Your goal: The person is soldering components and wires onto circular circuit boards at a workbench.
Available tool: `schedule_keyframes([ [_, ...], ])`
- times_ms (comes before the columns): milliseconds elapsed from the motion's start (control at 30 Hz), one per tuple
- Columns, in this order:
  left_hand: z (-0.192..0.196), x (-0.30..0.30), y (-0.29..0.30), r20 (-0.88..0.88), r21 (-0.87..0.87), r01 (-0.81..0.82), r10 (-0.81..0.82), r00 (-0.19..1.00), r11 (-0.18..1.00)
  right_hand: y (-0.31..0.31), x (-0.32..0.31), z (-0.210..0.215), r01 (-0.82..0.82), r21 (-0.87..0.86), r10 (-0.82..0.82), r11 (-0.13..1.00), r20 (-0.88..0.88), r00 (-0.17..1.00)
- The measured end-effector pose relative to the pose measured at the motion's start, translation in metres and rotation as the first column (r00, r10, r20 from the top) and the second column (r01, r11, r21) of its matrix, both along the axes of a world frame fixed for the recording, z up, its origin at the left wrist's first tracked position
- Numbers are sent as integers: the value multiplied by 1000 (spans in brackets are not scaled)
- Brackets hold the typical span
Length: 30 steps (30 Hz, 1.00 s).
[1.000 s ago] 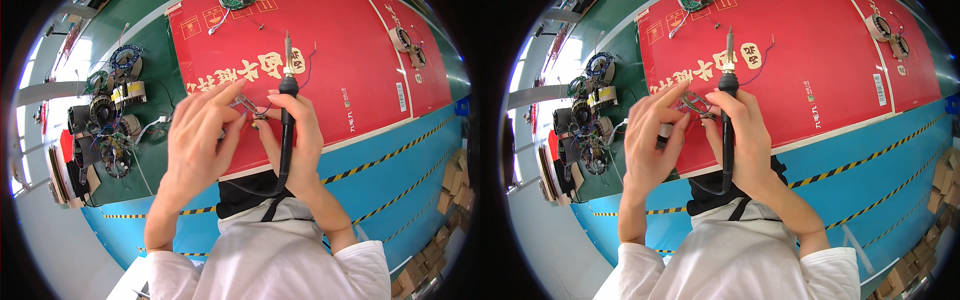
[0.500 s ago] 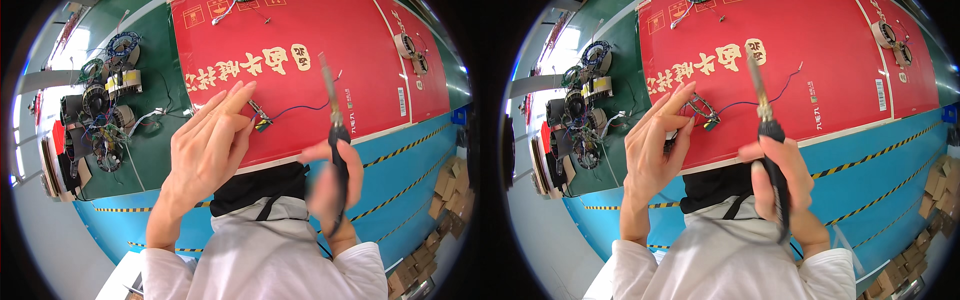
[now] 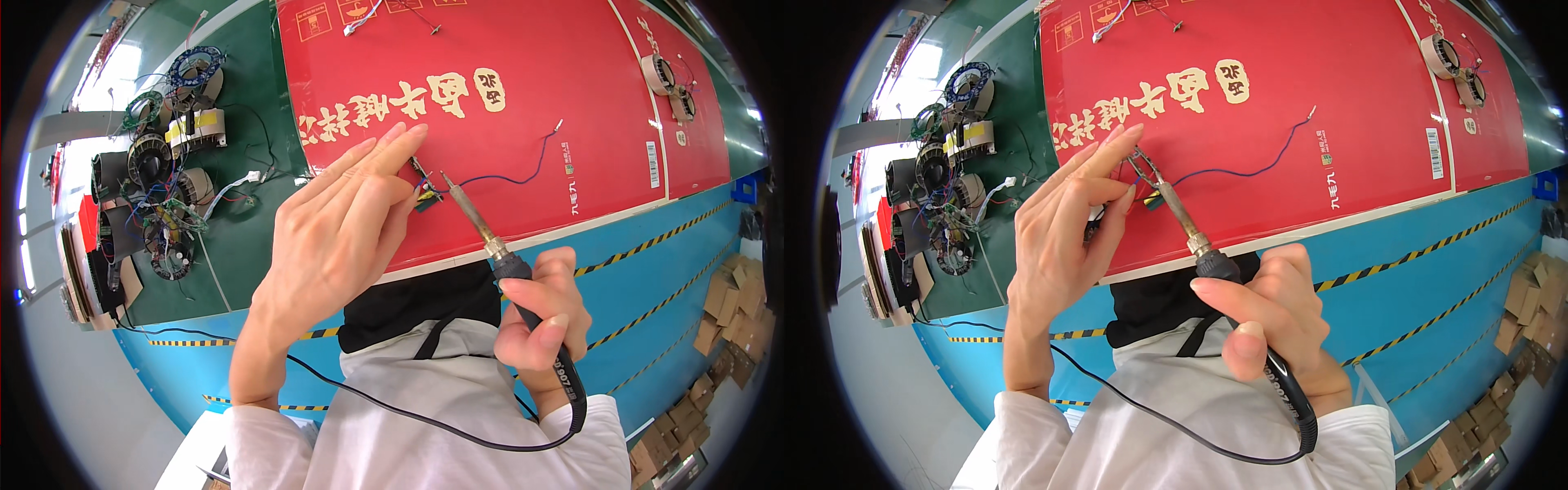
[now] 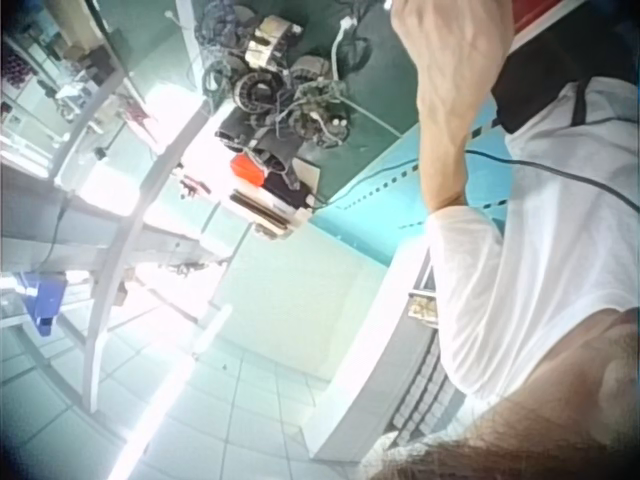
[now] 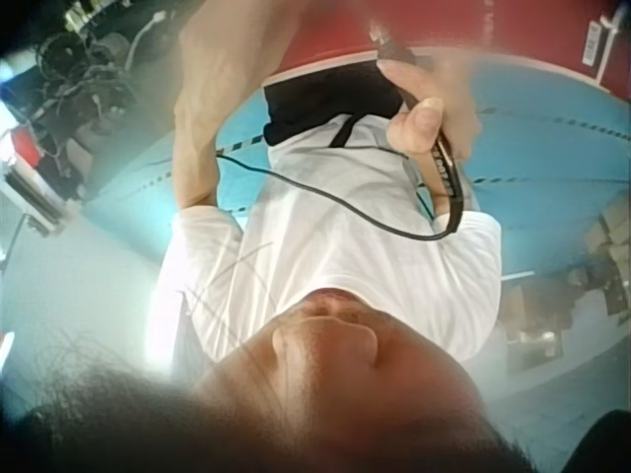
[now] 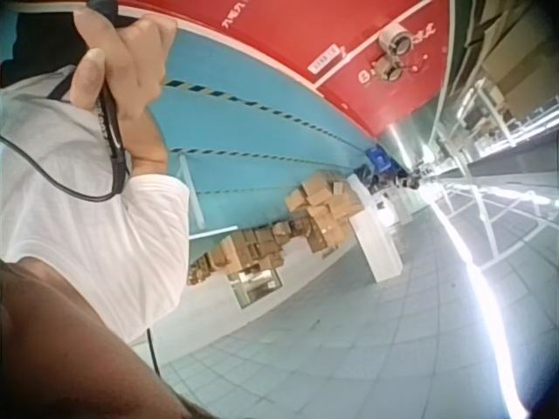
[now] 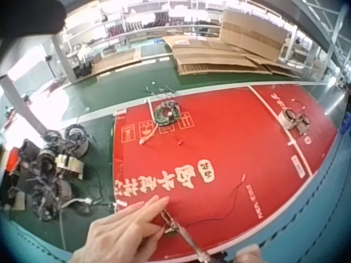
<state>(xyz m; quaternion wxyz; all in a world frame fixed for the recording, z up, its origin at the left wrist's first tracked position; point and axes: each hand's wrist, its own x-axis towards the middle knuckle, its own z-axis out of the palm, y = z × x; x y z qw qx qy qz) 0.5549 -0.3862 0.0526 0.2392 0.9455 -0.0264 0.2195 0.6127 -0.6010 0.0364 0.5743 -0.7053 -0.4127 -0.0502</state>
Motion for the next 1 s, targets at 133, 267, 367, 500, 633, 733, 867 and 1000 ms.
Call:
schedule_keyframes([
  [133, 2, -2, 1, -9, 29, 0, 0, 1000, 1000, 1, 1, 2, -24, -19, 25, 1000, 42, 999],
  [267, 1, -3, 2, -2, 15, 7, -7, 1000, 1000, 3, 1, 3, -15, -21, 16, 1000, 49, 999],
  [367, 0, -4, 3, 4, 18, 8, -8, 1000, 1000, 3, 0, 4, -32, -32, 33, 999, 49, 998],
  [500, -3, -3, 3, 23, 15, 13, -14, 1000, 1000, 5, 0, 6, -34, -42, 36, 999, 40, 999],
  [633, -3, -1, 2, 28, 4, 10, -10, 1000, 1000, 5, 0, 5, -42, -47, 44, 998, 50, 998],
  [733, -2, 0, 1, 23, -25, 22, -21, 1000, 999, 6, 0, 6, -7, -29, 8, 1000, 49, 999],
  [867, -2, 2, 1, 27, -13, 34, -33, 999, 999, 4, 1, 7, -7, -36, 8, 999, 44, 999],
  [1000, -1, 3, 0, 21, -9, 35, -35, 999, 999, 2, 1, 6, -19, -40, 21, 999, 57, 998],
])
